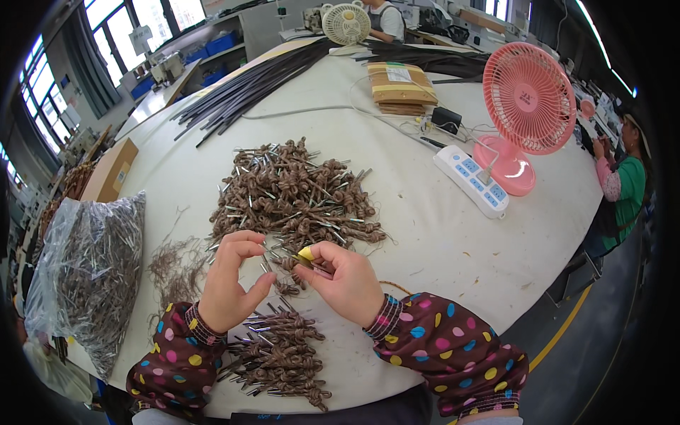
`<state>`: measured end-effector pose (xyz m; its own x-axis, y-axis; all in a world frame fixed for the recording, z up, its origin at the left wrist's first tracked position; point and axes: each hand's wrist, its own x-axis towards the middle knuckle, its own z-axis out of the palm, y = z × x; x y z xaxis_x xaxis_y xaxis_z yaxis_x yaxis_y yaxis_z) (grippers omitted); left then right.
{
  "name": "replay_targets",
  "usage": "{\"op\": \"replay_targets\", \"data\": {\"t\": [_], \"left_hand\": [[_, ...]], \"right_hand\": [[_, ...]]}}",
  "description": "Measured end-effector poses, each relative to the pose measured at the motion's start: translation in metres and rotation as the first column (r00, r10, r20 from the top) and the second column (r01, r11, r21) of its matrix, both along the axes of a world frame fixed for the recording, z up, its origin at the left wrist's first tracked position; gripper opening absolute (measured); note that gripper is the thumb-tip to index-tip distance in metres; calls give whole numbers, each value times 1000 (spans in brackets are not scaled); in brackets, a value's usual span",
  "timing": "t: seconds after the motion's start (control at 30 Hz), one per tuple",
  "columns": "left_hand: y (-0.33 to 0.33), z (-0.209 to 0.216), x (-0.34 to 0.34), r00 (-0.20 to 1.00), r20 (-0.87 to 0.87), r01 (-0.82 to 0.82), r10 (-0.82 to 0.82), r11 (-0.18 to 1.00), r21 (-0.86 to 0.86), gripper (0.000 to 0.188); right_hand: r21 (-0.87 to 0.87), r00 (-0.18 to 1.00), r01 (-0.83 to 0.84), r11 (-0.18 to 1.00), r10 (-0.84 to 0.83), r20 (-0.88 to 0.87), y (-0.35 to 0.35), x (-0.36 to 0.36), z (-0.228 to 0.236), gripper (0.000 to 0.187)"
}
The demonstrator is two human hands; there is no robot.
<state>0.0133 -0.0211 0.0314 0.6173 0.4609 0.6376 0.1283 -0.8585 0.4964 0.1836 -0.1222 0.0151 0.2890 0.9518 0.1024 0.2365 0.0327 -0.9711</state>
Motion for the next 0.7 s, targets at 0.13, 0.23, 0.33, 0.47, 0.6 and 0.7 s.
{"op": "replay_targets", "data": {"t": [0.13, 0.23, 0.33, 0.47, 0.6, 0.7], "left_hand": [[-4, 4, 0, 993, -89, 52, -73, 973, -224, 38], [-3, -2, 0, 987, -159, 19, -37, 993, -112, 41], [-1, -7, -1, 991, -132, -1, 21, 989, 149, 32], [2, -8, -3, 991, -115, -11, 67, 903, 430, 27], [-3, -3, -1, 993, -86, -33, 83, 878, 477, 26], [-2, -7, 2, 990, -44, -93, 132, 861, 500, 21]], "right_hand": [[107, 995, 7, 994, -17, 96, 2, 1, -10, 17], [131, 995, 5, 991, -18, 98, 1, 1, -11, 17], [115, 994, 1, 993, -14, 113, 0, -1, -8, 17], [104, 993, 13, 994, -25, 113, 0, -4, -6, 16], [41, 999, 22, 999, -21, -38, 1, -6, -12, 19], [150, 913, -14, 989, 74, -401, 5, -13, -21, 17]]}}
